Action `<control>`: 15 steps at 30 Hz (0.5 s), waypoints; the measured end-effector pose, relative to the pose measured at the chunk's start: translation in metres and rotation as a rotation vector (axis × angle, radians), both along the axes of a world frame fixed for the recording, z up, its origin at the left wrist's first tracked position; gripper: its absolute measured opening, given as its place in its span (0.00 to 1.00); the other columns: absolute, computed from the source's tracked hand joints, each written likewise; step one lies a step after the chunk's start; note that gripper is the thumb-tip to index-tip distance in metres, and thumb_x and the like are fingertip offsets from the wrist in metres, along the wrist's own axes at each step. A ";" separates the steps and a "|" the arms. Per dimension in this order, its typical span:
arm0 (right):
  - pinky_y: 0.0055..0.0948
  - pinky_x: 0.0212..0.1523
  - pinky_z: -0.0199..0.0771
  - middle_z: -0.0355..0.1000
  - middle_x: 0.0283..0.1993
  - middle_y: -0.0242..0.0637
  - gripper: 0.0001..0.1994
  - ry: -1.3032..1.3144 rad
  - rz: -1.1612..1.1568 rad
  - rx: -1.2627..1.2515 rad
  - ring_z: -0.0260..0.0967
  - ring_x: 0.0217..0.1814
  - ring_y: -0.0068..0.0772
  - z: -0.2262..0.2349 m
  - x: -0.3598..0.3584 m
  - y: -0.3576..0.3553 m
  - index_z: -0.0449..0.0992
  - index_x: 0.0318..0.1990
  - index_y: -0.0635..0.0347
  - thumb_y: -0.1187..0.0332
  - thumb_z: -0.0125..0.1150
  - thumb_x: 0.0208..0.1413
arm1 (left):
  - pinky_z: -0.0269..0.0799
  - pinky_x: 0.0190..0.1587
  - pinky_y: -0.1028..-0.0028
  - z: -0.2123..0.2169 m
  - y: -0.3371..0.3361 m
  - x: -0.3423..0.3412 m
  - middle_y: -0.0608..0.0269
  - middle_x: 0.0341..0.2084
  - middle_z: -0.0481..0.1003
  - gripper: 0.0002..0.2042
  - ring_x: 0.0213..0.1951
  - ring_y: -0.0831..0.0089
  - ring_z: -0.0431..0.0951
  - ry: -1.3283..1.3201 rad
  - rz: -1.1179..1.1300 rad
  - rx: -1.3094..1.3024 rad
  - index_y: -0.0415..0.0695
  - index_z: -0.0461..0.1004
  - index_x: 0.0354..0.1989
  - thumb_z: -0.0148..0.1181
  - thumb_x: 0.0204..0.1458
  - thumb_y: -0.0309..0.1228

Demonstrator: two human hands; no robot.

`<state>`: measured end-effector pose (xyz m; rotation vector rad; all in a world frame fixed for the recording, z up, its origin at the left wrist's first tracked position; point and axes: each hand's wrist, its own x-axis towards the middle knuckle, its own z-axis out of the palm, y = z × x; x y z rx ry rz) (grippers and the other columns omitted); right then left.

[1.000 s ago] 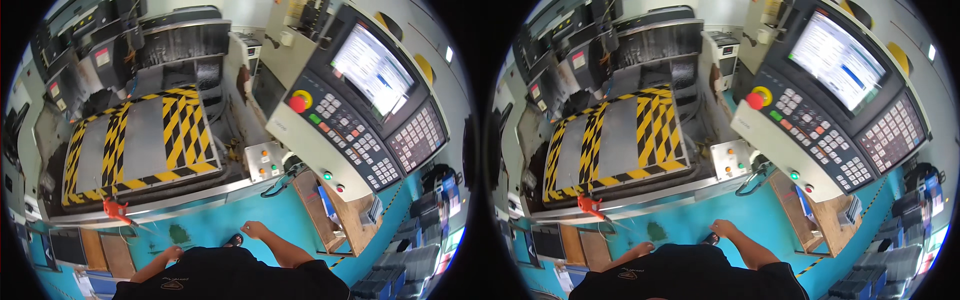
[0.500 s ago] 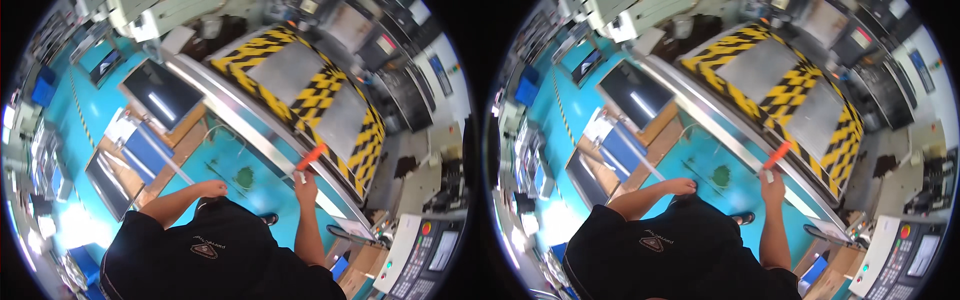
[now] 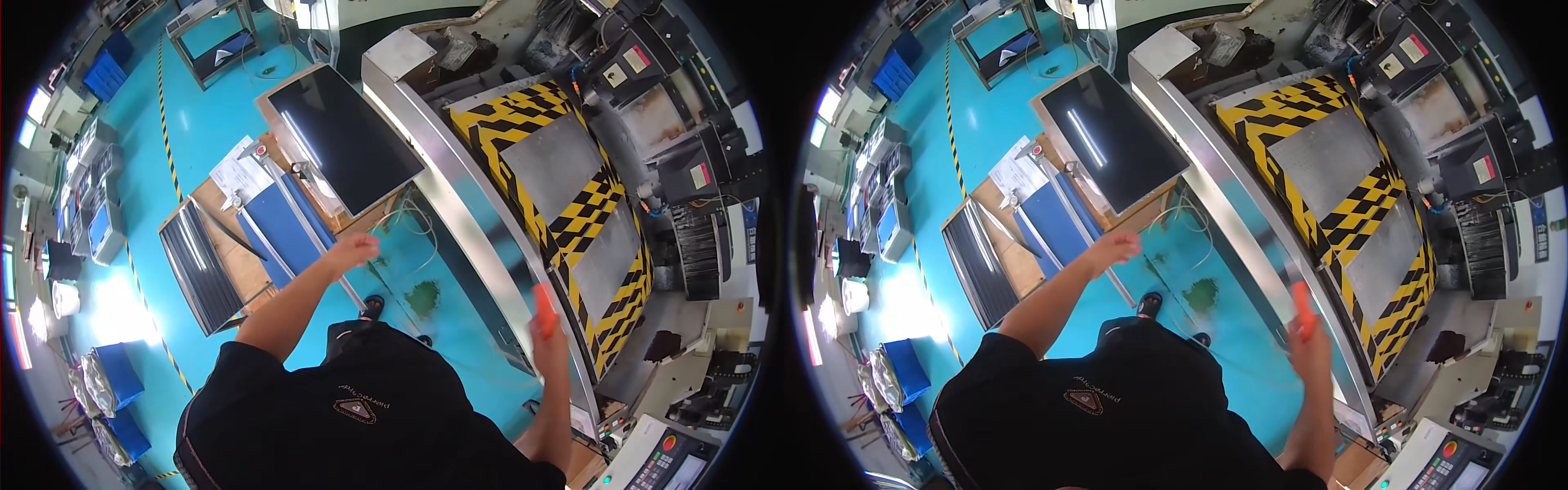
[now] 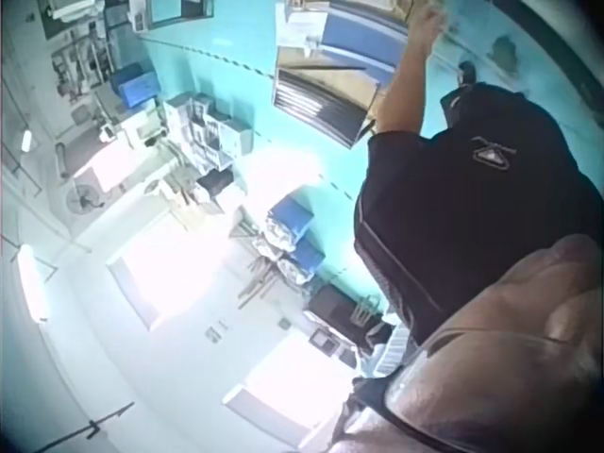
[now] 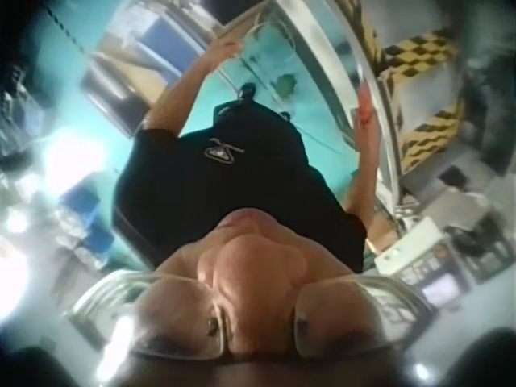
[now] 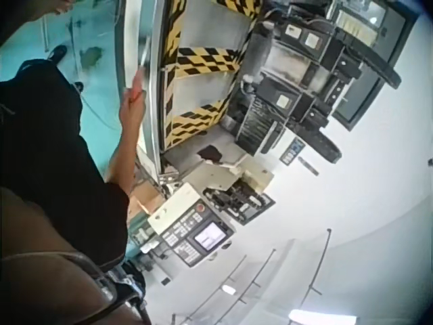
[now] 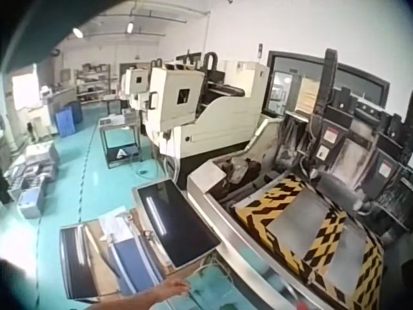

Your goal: The person cleans a machine bed using an air gun, places flat panels onto the bed, and operates the control panel. After machining, the person uses the air gun to blow debris off the cut panels, unloads them to separate the cut pieces by hand, and loads new panels to restart the machine.

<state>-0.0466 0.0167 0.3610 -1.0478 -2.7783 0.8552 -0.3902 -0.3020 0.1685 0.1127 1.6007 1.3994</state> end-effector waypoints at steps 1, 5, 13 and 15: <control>0.48 0.36 0.74 0.77 0.34 0.55 0.18 -0.093 0.028 -0.035 0.76 0.38 0.64 0.000 0.003 -0.019 0.71 0.45 0.63 0.58 0.66 0.59 | 0.71 0.52 0.70 0.004 0.006 -0.011 0.65 0.44 0.77 0.18 0.47 0.75 0.76 0.007 -0.001 0.040 0.44 0.74 0.54 0.65 0.57 0.34; 0.47 0.35 0.74 0.76 0.32 0.54 0.20 -0.222 0.222 -0.280 0.75 0.35 0.63 -0.012 0.030 -0.070 0.72 0.39 0.62 0.54 0.70 0.56 | 0.67 0.32 0.75 0.011 0.036 -0.052 0.68 0.28 0.74 0.05 0.31 0.78 0.73 0.081 0.197 0.057 0.46 0.74 0.37 0.59 0.51 0.28; 0.44 0.39 0.74 0.76 0.33 0.51 0.22 -0.348 0.158 -0.430 0.74 0.37 0.57 -0.044 0.078 -0.053 0.76 0.40 0.61 0.48 0.66 0.58 | 0.54 0.18 0.74 -0.019 0.069 0.010 0.67 0.22 0.70 0.03 0.20 0.78 0.65 0.021 -0.138 -0.160 0.47 0.70 0.29 0.50 0.47 0.26; 0.45 0.41 0.74 0.76 0.34 0.51 0.22 -0.311 0.121 -0.442 0.74 0.37 0.57 -0.044 0.093 -0.040 0.76 0.41 0.61 0.48 0.65 0.58 | 0.57 0.20 0.74 -0.019 0.083 0.031 0.67 0.25 0.72 0.04 0.22 0.77 0.68 0.010 -0.216 -0.174 0.47 0.71 0.30 0.50 0.47 0.26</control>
